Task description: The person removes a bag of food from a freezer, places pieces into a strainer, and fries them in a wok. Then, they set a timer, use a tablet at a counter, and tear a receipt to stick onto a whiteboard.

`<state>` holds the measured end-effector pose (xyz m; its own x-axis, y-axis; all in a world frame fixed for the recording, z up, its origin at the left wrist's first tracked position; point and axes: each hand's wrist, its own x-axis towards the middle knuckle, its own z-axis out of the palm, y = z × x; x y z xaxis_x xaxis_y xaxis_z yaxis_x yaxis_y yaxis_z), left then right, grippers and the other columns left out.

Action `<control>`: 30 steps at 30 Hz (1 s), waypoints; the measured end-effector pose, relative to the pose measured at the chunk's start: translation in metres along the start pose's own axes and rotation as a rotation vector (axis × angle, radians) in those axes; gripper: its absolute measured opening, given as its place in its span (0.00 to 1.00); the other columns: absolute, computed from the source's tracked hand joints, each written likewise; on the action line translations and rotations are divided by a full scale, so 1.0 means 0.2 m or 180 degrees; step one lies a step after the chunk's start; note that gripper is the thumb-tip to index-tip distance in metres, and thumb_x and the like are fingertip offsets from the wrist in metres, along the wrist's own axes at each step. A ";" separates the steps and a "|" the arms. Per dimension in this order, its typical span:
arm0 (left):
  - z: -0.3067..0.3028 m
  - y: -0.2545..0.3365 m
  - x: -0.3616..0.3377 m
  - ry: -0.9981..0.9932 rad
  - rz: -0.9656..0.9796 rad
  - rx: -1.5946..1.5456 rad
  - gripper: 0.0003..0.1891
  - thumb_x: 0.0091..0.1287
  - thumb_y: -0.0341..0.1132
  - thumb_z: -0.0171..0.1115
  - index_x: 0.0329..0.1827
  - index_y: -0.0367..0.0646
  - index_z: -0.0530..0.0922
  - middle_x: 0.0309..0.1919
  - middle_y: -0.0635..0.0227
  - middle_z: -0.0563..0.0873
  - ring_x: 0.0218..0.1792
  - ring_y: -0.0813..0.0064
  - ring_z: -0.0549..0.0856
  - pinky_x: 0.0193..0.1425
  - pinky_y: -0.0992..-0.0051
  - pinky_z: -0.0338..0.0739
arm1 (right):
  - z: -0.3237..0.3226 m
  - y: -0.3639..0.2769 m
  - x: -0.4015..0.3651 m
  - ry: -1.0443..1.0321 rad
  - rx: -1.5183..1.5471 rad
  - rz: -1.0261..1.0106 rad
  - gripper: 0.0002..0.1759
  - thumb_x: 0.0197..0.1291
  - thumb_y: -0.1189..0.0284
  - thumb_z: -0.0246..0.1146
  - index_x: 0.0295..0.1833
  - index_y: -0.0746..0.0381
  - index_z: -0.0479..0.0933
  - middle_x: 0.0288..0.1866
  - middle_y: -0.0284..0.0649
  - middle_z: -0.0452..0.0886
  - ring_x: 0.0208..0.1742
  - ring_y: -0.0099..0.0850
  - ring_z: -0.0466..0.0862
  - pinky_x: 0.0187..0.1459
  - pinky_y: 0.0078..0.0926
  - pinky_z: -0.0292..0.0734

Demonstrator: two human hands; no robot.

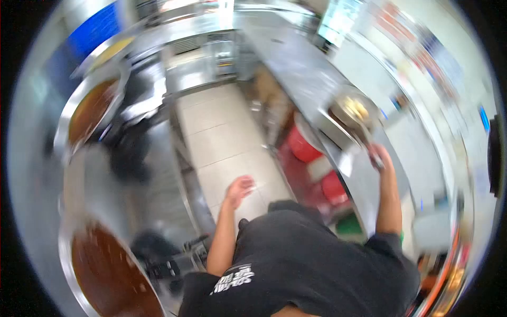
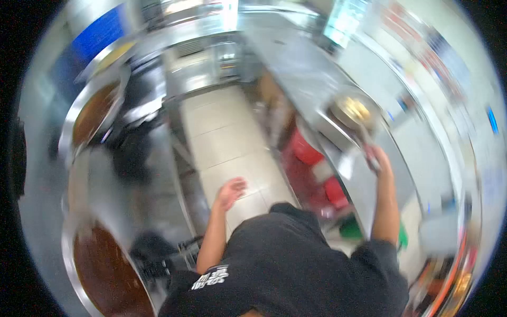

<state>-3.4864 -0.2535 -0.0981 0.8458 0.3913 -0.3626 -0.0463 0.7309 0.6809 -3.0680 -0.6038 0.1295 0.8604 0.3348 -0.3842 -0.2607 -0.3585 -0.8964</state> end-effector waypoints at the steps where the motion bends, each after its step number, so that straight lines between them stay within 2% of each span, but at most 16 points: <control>1: -0.02 -0.01 0.07 0.0134 0.0000 -0.0197 0.13 0.72 0.45 0.50 0.48 0.49 0.78 0.43 0.72 0.84 0.43 0.77 0.81 0.46 0.75 0.73 | -0.05 0.05 0.09 -0.0133 0.1240 0.0285 0.20 0.70 0.64 0.52 0.21 0.49 0.65 0.11 0.21 0.64 0.08 0.17 0.64 0.09 0.18 0.60; 2: -0.05 -0.04 0.14 0.0131 0.0064 -0.0404 0.10 0.70 0.43 0.54 0.44 0.50 0.78 0.38 0.75 0.83 0.38 0.80 0.80 0.41 0.77 0.70 | -0.04 -0.01 -0.01 -0.0046 0.0303 0.0282 0.18 0.70 0.68 0.52 0.23 0.50 0.64 0.13 0.21 0.64 0.09 0.15 0.64 0.10 0.15 0.61; 3: -0.03 -0.04 0.16 0.0519 -0.0008 -0.0483 0.09 0.68 0.43 0.55 0.43 0.50 0.78 0.37 0.76 0.82 0.38 0.80 0.79 0.41 0.77 0.70 | -0.07 -0.02 -0.06 -0.0693 0.1094 0.0292 0.13 0.69 0.73 0.53 0.28 0.55 0.66 0.17 0.23 0.65 0.12 0.13 0.64 0.12 0.14 0.63; 4: -0.01 -0.03 0.18 0.0952 0.0005 -0.0584 0.08 0.67 0.42 0.57 0.42 0.50 0.78 0.36 0.77 0.81 0.37 0.80 0.79 0.41 0.77 0.70 | -0.06 -0.03 -0.08 -0.0555 0.1474 0.0476 0.09 0.69 0.74 0.53 0.32 0.58 0.67 0.19 0.25 0.66 0.13 0.12 0.63 0.13 0.13 0.62; 5: 0.01 -0.01 0.22 0.1037 -0.0062 -0.0610 0.08 0.66 0.42 0.57 0.41 0.50 0.78 0.36 0.77 0.81 0.38 0.80 0.79 0.41 0.77 0.70 | -0.04 -0.07 -0.08 -0.0491 0.1832 0.0630 0.06 0.69 0.75 0.53 0.37 0.61 0.69 0.22 0.26 0.67 0.14 0.12 0.63 0.14 0.12 0.62; 7: 0.01 0.02 0.27 0.1277 -0.0114 -0.0715 0.08 0.64 0.41 0.59 0.40 0.50 0.77 0.36 0.78 0.81 0.38 0.80 0.79 0.41 0.77 0.70 | -0.07 -0.09 -0.12 -0.0330 0.1625 0.0589 0.03 0.69 0.76 0.54 0.42 0.64 0.69 0.23 0.27 0.68 0.15 0.11 0.62 0.13 0.12 0.61; 13: -0.02 0.21 0.47 0.1209 -0.0120 -0.0569 0.08 0.65 0.40 0.58 0.42 0.48 0.76 0.38 0.75 0.81 0.39 0.79 0.80 0.41 0.77 0.71 | 0.02 -0.34 -0.23 -0.0507 0.1046 0.0488 0.10 0.67 0.74 0.55 0.50 0.68 0.71 0.24 0.27 0.68 0.15 0.11 0.62 0.13 0.11 0.59; 15: -0.05 0.27 0.55 0.1233 -0.0121 -0.0535 0.09 0.65 0.40 0.58 0.42 0.47 0.76 0.38 0.75 0.81 0.38 0.79 0.80 0.41 0.77 0.71 | 0.05 -0.46 -0.18 -0.0608 0.0846 0.0467 0.09 0.65 0.74 0.58 0.47 0.67 0.73 0.24 0.27 0.69 0.14 0.14 0.64 0.13 0.16 0.59; 17: -0.06 0.32 0.64 0.1271 -0.0121 -0.0480 0.09 0.65 0.39 0.58 0.43 0.47 0.76 0.39 0.74 0.81 0.37 0.78 0.80 0.41 0.77 0.71 | 0.21 -0.68 -0.20 -0.0701 0.0565 0.0364 0.10 0.64 0.73 0.59 0.49 0.65 0.72 0.23 0.27 0.68 0.14 0.14 0.63 0.13 0.15 0.59; 18: -0.03 0.37 0.67 0.1370 -0.0070 -0.0514 0.09 0.65 0.41 0.58 0.39 0.46 0.77 0.35 0.73 0.82 0.36 0.78 0.80 0.39 0.77 0.72 | 0.28 -0.77 -0.20 -0.0744 0.0422 0.0310 0.10 0.64 0.73 0.59 0.49 0.64 0.72 0.22 0.28 0.68 0.14 0.14 0.63 0.13 0.15 0.59; 21: -0.22 0.36 0.86 0.0852 -0.0284 -0.0217 0.10 0.65 0.43 0.58 0.34 0.47 0.79 0.30 0.73 0.82 0.33 0.79 0.81 0.36 0.78 0.72 | 0.49 -1.00 -0.09 -0.1036 0.0075 0.0083 0.11 0.62 0.73 0.60 0.50 0.61 0.72 0.21 0.28 0.67 0.12 0.15 0.63 0.12 0.15 0.58; 22: -0.21 0.37 0.88 0.0847 -0.0189 -0.0235 0.11 0.65 0.44 0.57 0.32 0.48 0.79 0.28 0.73 0.82 0.32 0.79 0.81 0.35 0.78 0.72 | 0.53 -1.04 0.00 -0.1213 -0.0045 -0.0047 0.17 0.61 0.73 0.60 0.55 0.63 0.71 0.21 0.29 0.67 0.12 0.15 0.62 0.11 0.15 0.57; 23: -0.16 0.36 0.92 0.0896 -0.0042 -0.0288 0.12 0.65 0.44 0.57 0.29 0.49 0.80 0.26 0.74 0.82 0.32 0.80 0.81 0.34 0.78 0.72 | 0.59 -1.08 0.11 -0.1463 -0.0195 -0.0198 0.22 0.60 0.72 0.60 0.61 0.65 0.70 0.22 0.29 0.68 0.11 0.15 0.62 0.09 0.15 0.56; 25: -0.12 0.44 0.95 0.1093 -0.0217 -0.0517 0.10 0.65 0.44 0.57 0.33 0.50 0.80 0.30 0.75 0.84 0.33 0.80 0.81 0.36 0.78 0.72 | 0.83 -1.28 0.20 -0.1683 -0.0257 -0.0249 0.20 0.59 0.74 0.60 0.57 0.63 0.71 0.20 0.32 0.68 0.09 0.17 0.62 0.09 0.18 0.55; 27: -0.11 0.55 1.01 0.1598 -0.0260 -0.0648 0.09 0.65 0.44 0.57 0.35 0.50 0.80 0.33 0.75 0.84 0.36 0.79 0.82 0.40 0.77 0.72 | 1.04 -1.46 0.34 -0.2098 -0.0494 -0.0277 0.23 0.57 0.74 0.61 0.60 0.64 0.70 0.20 0.32 0.68 0.09 0.17 0.62 0.09 0.19 0.55; 30: -0.18 0.73 1.05 0.1944 0.0146 -0.0746 0.09 0.65 0.44 0.57 0.36 0.50 0.79 0.35 0.75 0.84 0.39 0.79 0.83 0.43 0.76 0.72 | 1.43 -1.72 0.55 -0.2876 -0.0672 -0.0452 0.24 0.57 0.72 0.63 0.60 0.65 0.70 0.20 0.32 0.68 0.09 0.18 0.62 0.09 0.18 0.56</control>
<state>-3.3337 -0.0447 -0.0982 0.3896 0.6216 -0.6796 -0.2480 0.7815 0.5725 -3.0099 -0.1942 0.3319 0.1890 0.9056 -0.3798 -0.0183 -0.3834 -0.9234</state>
